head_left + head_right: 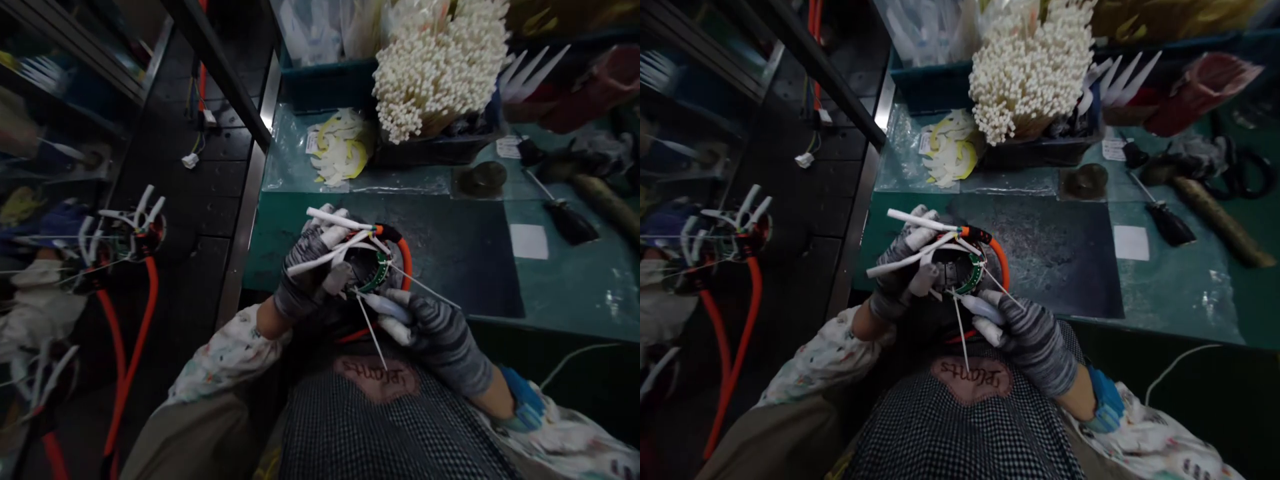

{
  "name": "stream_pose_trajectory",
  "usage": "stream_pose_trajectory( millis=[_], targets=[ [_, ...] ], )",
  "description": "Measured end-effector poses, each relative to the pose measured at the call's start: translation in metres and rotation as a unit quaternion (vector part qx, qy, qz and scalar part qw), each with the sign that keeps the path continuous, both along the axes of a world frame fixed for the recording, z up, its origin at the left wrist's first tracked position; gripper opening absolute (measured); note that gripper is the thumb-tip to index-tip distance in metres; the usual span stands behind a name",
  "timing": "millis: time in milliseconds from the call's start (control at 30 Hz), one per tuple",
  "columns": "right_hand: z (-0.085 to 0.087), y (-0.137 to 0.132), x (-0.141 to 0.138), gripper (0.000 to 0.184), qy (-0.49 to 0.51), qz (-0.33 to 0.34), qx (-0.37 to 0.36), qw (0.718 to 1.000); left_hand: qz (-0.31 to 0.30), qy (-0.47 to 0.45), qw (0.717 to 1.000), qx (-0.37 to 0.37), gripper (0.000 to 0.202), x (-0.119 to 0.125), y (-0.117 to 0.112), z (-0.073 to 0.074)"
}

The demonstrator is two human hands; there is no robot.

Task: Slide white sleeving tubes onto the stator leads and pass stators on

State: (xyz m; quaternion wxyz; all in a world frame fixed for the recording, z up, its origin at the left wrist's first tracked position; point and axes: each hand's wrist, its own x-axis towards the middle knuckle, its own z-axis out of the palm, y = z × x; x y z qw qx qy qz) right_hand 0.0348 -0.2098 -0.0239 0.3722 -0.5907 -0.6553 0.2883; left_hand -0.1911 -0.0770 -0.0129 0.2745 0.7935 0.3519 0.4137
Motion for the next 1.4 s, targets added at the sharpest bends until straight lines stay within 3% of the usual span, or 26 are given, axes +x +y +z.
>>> stream_pose_trajectory(
  millis=[133, 267, 333, 467, 667, 767, 867, 1000, 1133, 1400],
  targets=[
    [0.017, 0.001, 0.011, 0.038, -0.049, 0.051, 0.066, 0.995, -0.027, 0.055, 0.996, 0.061, 0.043, -0.009, -0.018, 0.003],
    [0.032, 0.010, 0.008, 0.022, -0.106, 0.074, 0.103, 0.986, -0.074, 0.077, 0.985, 0.132, 0.056, -0.016, -0.026, 0.004],
    [0.034, 0.013, 0.005, 0.015, -0.137, 0.059, 0.110, 0.983, -0.067, 0.077, 0.983, 0.153, 0.058, -0.018, -0.028, 0.002],
    [0.036, 0.014, -0.001, 0.025, -0.193, 0.008, 0.128, 0.973, -0.058, 0.103, 0.981, 0.156, 0.057, -0.017, -0.029, 0.002],
    [0.042, 0.016, 0.012, 0.021, -0.173, 0.007, 0.130, 0.976, -0.046, 0.127, 0.974, 0.181, 0.051, -0.011, -0.024, 0.012],
    [0.048, 0.018, 0.026, 0.017, -0.193, 0.027, 0.121, 0.973, -0.048, 0.144, 0.975, 0.164, 0.045, 0.001, -0.020, 0.021],
    [0.054, 0.021, 0.037, 0.033, -0.236, 0.012, 0.099, 0.967, -0.027, 0.191, 0.968, 0.160, 0.042, 0.019, -0.014, 0.032],
    [0.060, 0.028, 0.040, 0.037, -0.324, 0.015, 0.088, 0.942, -0.032, 0.271, 0.952, 0.139, 0.050, 0.045, -0.003, 0.048],
    [0.066, 0.034, 0.039, 0.040, -0.342, 0.014, 0.109, 0.933, -0.052, 0.311, 0.943, 0.108, 0.056, 0.062, 0.008, 0.060],
    [0.063, 0.041, 0.055, 0.034, -0.349, -0.036, 0.133, 0.927, -0.099, 0.309, 0.944, 0.065, 0.038, 0.090, 0.028, 0.074]
  ],
)
